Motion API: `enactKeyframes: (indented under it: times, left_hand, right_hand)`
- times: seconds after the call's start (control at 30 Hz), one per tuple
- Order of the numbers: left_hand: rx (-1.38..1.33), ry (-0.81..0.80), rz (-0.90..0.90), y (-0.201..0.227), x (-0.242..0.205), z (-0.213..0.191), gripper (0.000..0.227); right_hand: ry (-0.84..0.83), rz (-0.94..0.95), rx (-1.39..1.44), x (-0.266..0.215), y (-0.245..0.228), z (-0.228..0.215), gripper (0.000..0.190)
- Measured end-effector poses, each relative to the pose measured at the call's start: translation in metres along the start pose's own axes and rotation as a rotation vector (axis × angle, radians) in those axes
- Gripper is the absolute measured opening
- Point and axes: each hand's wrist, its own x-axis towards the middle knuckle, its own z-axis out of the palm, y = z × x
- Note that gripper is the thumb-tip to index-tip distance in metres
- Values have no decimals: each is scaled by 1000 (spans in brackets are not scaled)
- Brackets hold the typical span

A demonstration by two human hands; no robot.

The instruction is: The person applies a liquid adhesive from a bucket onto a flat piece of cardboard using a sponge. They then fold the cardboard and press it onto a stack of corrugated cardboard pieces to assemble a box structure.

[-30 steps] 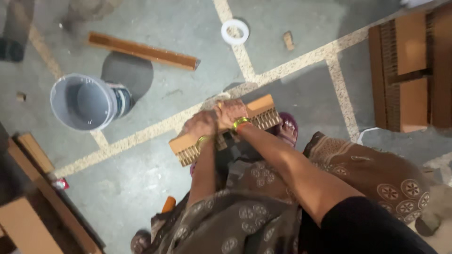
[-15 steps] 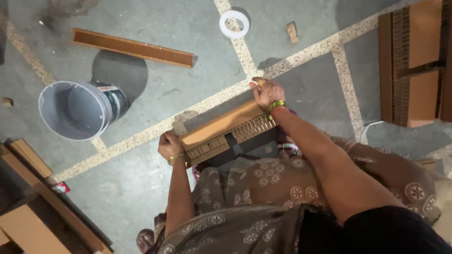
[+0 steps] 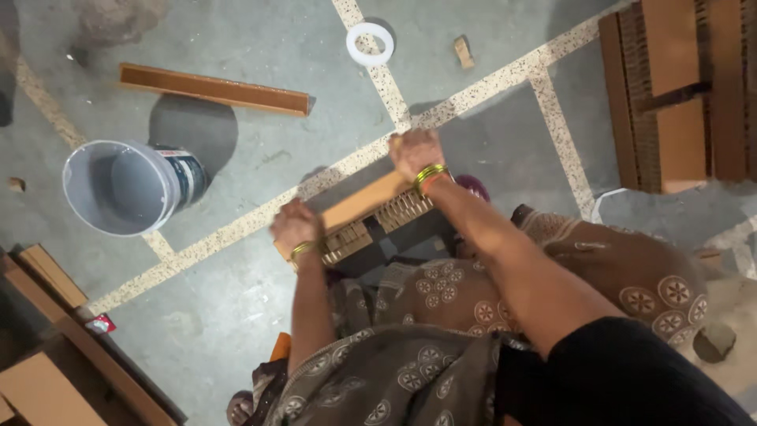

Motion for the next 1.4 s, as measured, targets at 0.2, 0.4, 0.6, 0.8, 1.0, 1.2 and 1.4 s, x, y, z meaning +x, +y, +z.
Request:
enactKeyframes:
  times: [0.2,0.4,0.6,0.8,1.0,1.2,1.4]
  left_hand:
    - [-117,117,153,111,15,45,39]
    - [-116,181,54,109,16,58,37]
    - [-205,235,82,108,14,60,39]
    - [-314,255,22,72,7,20,35]
    - [-292,496,-167,-53,-7,5,21]
    - [-536,348,-310,-60,-7,14,31]
    - [-285,362,-169,-61,0,8,35]
  right_hand:
    - [-86,-91,206,-1,-75,-3,53]
    - [-113,-37,319,15,-73,15,52]
    - [-87,-128,201,5,-77,31,54]
    - [-275,-141,143,7,-49,19,45]
    - [73,38,333,2,28,13,48]
    - [86,57,362,-3,20,-2,48]
    - [160,9,291,-10,16,-13,45]
